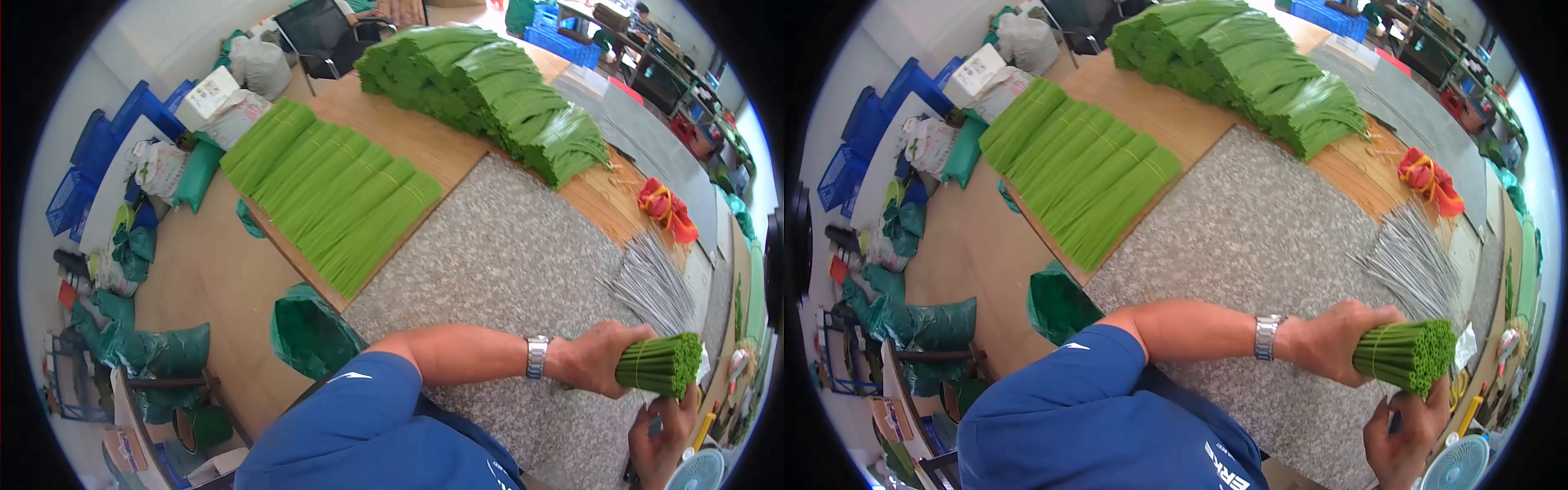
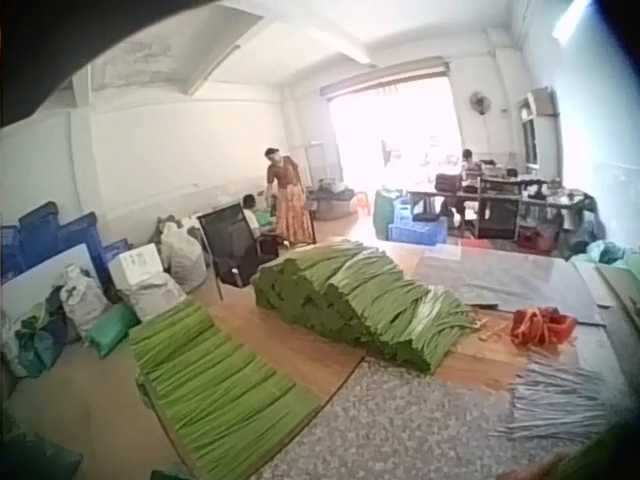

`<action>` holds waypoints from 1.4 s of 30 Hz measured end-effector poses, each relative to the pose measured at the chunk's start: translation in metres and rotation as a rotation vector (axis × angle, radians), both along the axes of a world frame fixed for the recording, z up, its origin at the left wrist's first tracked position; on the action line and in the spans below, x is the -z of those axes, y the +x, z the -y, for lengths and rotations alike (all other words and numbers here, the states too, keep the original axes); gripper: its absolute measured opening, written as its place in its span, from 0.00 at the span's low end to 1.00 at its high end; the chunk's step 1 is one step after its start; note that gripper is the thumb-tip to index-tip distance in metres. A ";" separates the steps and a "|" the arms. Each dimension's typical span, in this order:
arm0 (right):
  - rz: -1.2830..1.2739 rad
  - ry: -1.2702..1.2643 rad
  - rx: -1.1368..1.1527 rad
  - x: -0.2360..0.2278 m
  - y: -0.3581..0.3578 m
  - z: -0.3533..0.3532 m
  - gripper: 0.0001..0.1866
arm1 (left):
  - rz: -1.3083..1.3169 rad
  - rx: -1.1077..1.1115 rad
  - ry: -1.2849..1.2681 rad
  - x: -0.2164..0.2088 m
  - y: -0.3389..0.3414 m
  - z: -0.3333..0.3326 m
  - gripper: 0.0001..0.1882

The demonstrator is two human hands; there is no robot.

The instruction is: The person inserts metal rods into green tubes by hand, gathers them into a bundle, and secures them with a rubber band. They then tap the bundle against the table to align the ends before placing it onto a stack.

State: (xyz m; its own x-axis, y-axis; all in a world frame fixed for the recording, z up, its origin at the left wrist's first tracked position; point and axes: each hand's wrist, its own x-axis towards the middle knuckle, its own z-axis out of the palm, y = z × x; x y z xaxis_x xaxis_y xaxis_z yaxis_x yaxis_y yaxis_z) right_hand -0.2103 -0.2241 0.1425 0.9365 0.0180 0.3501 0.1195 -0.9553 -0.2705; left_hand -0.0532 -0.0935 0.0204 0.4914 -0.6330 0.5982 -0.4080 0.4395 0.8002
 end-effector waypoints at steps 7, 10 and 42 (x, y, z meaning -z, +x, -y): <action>-0.145 -0.097 -0.376 -0.030 0.014 0.007 0.10 | 0.080 -0.034 0.106 -0.002 0.008 -0.010 0.27; -0.021 -0.148 -0.498 -0.027 0.017 0.011 0.11 | -0.034 0.102 0.157 0.000 0.015 -0.010 0.30; 0.309 2.098 -1.006 0.124 -0.008 -0.016 0.51 | -0.022 0.178 0.315 0.021 0.014 -0.018 0.20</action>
